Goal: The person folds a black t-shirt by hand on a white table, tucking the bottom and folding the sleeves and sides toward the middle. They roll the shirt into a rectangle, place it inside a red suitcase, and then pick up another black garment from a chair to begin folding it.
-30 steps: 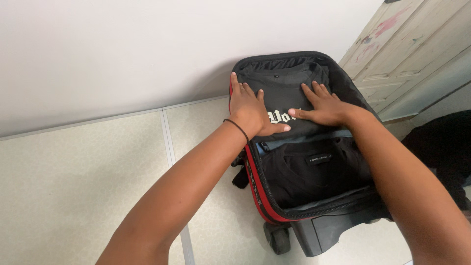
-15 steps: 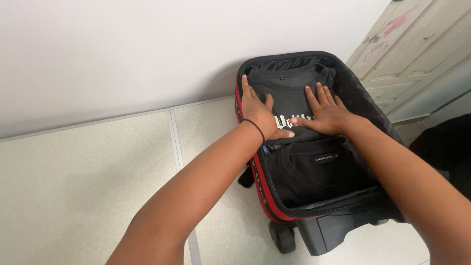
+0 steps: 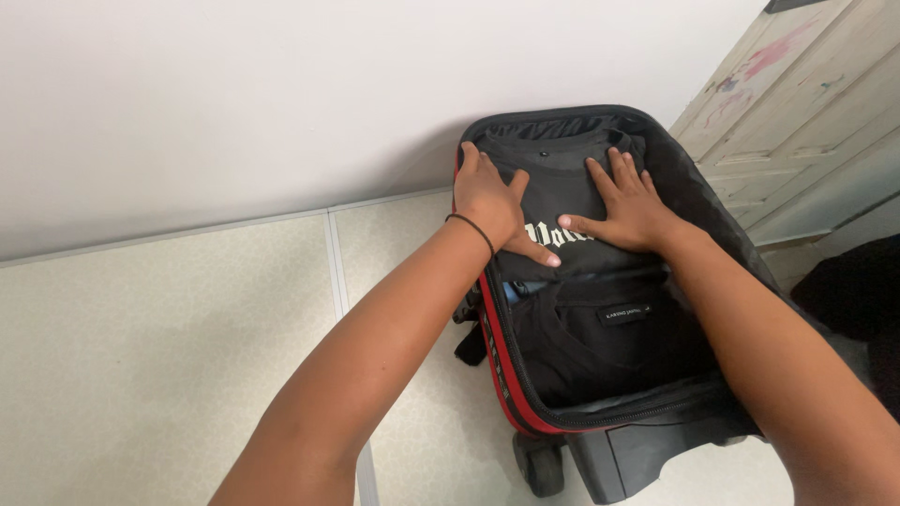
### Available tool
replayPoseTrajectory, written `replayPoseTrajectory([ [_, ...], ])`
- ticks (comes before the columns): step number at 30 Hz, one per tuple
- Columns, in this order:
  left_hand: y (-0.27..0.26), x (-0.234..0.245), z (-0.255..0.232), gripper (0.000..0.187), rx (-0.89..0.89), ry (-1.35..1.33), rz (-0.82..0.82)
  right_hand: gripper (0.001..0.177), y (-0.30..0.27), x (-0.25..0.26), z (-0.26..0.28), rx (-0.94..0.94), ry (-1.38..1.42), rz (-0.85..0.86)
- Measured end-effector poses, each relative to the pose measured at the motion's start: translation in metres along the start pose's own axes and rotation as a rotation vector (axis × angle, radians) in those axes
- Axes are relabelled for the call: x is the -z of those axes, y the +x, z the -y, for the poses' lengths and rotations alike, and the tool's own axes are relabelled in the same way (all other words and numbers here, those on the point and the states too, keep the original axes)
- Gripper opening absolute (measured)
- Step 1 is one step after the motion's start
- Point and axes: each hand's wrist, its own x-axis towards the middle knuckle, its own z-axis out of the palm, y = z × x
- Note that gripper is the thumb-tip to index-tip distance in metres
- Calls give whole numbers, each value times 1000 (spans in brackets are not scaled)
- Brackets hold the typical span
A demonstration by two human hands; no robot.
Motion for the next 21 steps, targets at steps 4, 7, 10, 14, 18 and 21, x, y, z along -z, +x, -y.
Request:
replayPoseTrajectory([
  [4, 2, 1, -4, 153, -29, 79, 33, 132, -2, 1, -2, -3, 6, 14],
  [7, 2, -1, -5, 152, -25, 72, 23, 131, -7, 5, 6, -18, 2, 31],
  [10, 1, -3, -1, 148, -34, 17, -58, 132, -11, 16, 12, -41, 15, 51],
  [14, -5, 0, 6, 141, -60, -27, -73, 126, -23, 28, 14, -32, 59, 62],
  [18, -3, -3, 3, 148, -56, -15, -27, 128, -28, 20, 16, -39, 15, 129],
  [21, 4, -7, 0, 154, -51, 0, -30, 130, -26, 15, 18, -30, -32, 110],
])
